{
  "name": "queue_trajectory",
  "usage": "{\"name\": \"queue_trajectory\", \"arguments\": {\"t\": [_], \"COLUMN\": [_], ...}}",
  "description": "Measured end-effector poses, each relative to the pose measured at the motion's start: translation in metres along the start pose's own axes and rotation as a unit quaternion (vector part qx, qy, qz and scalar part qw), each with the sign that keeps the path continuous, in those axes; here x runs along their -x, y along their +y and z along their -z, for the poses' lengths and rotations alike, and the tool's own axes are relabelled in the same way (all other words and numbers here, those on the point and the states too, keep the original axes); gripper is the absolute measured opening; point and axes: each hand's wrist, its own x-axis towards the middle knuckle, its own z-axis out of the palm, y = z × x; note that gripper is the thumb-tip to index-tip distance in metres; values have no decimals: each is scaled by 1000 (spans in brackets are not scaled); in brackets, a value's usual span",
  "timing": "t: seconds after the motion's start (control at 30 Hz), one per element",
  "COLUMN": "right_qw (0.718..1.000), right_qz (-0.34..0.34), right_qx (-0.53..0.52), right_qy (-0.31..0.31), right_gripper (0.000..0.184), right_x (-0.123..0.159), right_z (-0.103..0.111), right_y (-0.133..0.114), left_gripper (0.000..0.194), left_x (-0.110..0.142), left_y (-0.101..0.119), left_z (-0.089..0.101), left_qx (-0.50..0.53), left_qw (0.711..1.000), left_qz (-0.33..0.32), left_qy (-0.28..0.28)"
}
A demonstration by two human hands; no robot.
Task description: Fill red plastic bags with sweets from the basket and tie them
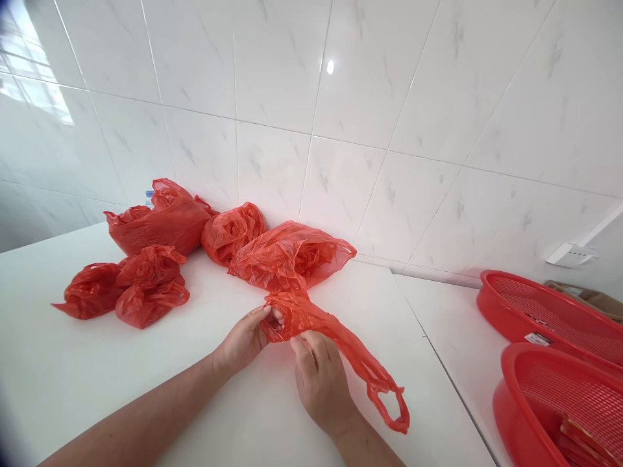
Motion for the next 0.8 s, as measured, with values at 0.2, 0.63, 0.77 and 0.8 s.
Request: {"name": "queue_trajectory", "arguments": {"t": [0.2,0.63,0.77,0.8], "right_qw": [996,994,992,992], "right_qz": [-83,-23,-26,-34], "right_qx": [-4,98,120,118], "right_qy": [-12,36,31,14], "right_gripper": [33,38,43,40], "right_x": [3,-1,-7,-6], "right_z": [-6,2,4,3], "right_y": [23,22,19,21], "left_gripper": [31,29,30,30], "left_x": [2,2,2,2], "left_y": [7,14,12,12], "left_z": [0,1,2,3], "left_qx": [43,66,68,71], "left_qw": [997,996,996,996], "left_qz": [49,45,46,45], "left_qy": [-33,-32,-35,-35]}}
